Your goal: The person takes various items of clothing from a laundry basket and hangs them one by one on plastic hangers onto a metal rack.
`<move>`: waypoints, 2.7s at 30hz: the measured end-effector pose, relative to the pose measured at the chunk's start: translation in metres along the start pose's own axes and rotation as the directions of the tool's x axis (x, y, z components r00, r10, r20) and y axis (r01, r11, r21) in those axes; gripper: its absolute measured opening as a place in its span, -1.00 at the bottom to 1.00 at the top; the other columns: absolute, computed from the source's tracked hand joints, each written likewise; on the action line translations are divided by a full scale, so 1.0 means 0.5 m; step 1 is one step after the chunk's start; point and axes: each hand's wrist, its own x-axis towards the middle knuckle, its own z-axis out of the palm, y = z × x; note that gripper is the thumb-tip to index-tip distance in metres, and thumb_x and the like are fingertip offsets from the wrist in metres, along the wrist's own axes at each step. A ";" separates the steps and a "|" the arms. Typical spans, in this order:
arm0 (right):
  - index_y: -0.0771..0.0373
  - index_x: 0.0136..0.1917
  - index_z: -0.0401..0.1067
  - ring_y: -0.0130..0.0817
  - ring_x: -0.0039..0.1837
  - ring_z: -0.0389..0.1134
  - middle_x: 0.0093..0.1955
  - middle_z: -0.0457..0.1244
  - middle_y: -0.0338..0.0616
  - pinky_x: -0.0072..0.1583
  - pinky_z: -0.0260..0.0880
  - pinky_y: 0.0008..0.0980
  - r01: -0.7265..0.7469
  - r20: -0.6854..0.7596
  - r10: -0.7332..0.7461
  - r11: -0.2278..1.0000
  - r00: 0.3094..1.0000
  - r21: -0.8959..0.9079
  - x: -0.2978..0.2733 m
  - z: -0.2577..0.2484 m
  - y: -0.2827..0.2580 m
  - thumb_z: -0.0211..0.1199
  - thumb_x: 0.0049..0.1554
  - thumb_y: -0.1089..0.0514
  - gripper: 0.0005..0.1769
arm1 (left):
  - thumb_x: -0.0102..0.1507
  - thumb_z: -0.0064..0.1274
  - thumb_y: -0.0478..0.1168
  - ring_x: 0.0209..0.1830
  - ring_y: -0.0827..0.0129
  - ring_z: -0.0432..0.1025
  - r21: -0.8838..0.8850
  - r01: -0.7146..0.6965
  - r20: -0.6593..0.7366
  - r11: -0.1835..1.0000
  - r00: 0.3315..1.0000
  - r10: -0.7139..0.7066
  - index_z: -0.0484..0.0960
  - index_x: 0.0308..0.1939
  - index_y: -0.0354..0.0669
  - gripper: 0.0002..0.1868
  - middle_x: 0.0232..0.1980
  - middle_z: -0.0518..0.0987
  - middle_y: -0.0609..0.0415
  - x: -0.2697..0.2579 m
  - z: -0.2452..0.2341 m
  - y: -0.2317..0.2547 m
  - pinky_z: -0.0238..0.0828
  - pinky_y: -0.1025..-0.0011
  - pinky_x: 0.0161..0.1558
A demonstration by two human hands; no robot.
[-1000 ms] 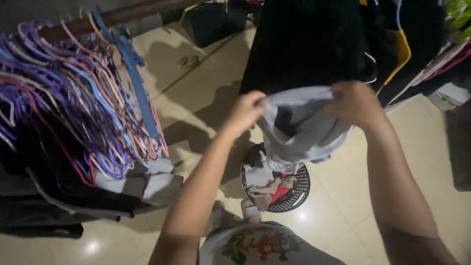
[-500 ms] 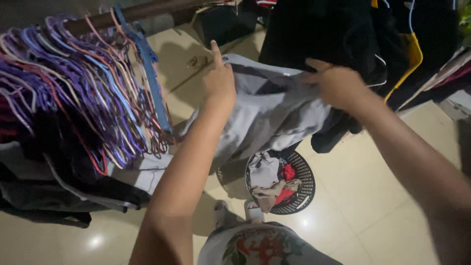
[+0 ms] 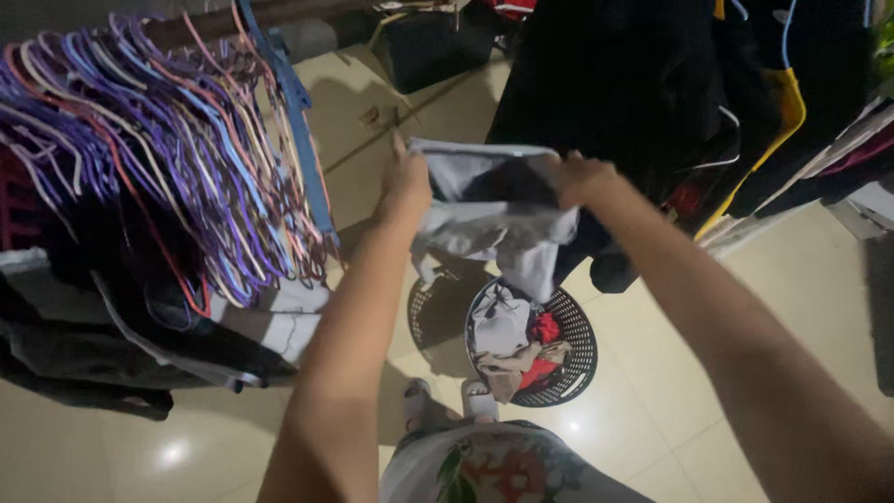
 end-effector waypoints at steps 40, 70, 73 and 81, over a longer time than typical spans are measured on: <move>0.24 0.59 0.12 0.12 0.07 0.45 0.23 0.37 0.20 -0.01 0.44 -0.08 0.071 -0.058 -0.160 0.078 0.985 0.994 0.138 -0.339 -0.536 0.31 0.07 -0.04 -0.10 | 0.20 -0.03 -0.31 -0.17 -0.12 0.54 -0.595 -0.014 -0.082 0.804 0.996 -0.043 0.59 0.10 -0.27 -0.62 -0.09 0.63 -0.30 -0.456 0.017 -0.084 0.46 0.12 -0.17; 0.22 0.15 0.36 -0.14 0.11 0.44 0.26 0.31 0.21 0.10 0.45 -0.32 0.445 -0.457 0.003 0.220 0.890 0.868 -0.496 -0.224 -0.362 0.20 0.09 0.35 -0.66 | 0.31 -0.14 -0.19 0.15 0.01 0.53 -0.561 -0.319 0.130 0.764 0.878 0.461 0.60 0.10 -0.15 -0.66 0.11 0.63 -0.18 -0.437 0.373 -0.162 0.48 0.18 0.17; 0.27 0.30 0.42 -0.38 0.03 0.44 0.13 0.39 -0.09 0.06 0.44 -0.42 0.262 -0.253 0.193 -0.019 0.948 0.965 -0.548 -0.176 -0.229 0.08 0.21 0.25 -0.61 | 0.25 -0.12 -0.28 0.21 0.00 0.50 -0.465 -0.456 0.186 0.759 0.788 0.587 0.56 0.17 -0.15 -0.60 0.20 0.57 -0.17 -0.393 0.375 -0.095 0.45 0.18 0.22; 0.24 0.09 0.40 -0.33 -0.19 0.26 -0.08 0.28 -0.22 -0.16 0.25 -0.29 0.784 -0.364 0.738 -0.351 0.569 0.512 -0.611 -0.094 0.151 -0.07 0.49 0.02 -0.68 | 0.18 -0.12 -0.38 0.17 -0.07 0.46 -0.336 -0.619 0.243 0.709 0.671 0.701 0.48 0.30 -0.12 -0.44 0.31 0.48 -0.18 -0.261 0.086 0.278 0.41 0.17 0.14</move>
